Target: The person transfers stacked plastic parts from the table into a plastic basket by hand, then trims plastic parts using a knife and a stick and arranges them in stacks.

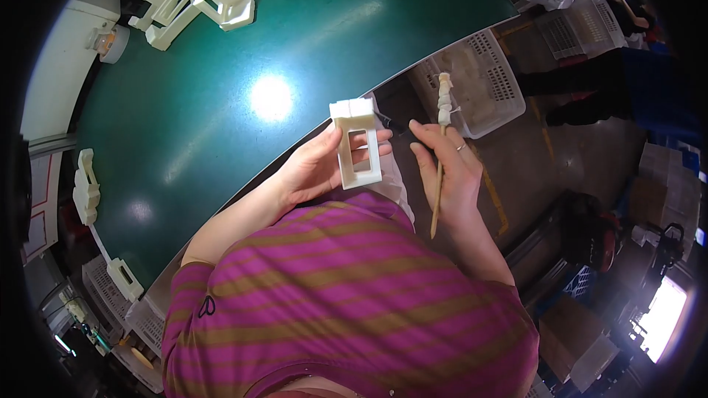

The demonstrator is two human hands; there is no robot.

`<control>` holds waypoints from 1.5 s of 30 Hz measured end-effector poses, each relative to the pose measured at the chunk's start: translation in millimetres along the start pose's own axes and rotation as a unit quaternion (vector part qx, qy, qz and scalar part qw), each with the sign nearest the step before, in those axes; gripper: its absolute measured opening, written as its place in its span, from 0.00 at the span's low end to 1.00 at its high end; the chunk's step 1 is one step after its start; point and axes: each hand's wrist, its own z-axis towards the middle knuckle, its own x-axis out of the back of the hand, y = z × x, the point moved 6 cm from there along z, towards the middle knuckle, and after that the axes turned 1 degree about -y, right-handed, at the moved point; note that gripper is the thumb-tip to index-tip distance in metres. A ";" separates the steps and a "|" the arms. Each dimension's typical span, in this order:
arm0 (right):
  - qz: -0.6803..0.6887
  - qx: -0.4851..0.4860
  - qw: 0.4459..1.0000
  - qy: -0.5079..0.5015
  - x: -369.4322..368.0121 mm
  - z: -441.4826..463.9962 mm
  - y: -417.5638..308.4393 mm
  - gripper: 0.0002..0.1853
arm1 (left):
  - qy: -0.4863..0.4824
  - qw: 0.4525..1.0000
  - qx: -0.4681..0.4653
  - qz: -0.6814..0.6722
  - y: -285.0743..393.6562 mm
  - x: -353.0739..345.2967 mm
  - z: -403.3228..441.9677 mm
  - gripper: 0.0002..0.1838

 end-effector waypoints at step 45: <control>0.604 -0.251 0.739 0.161 -51.4 -26.3 92.4 0.20 | -0.062 0.971 -0.103 0.209 -7.7 -3.7 -7.8 0.35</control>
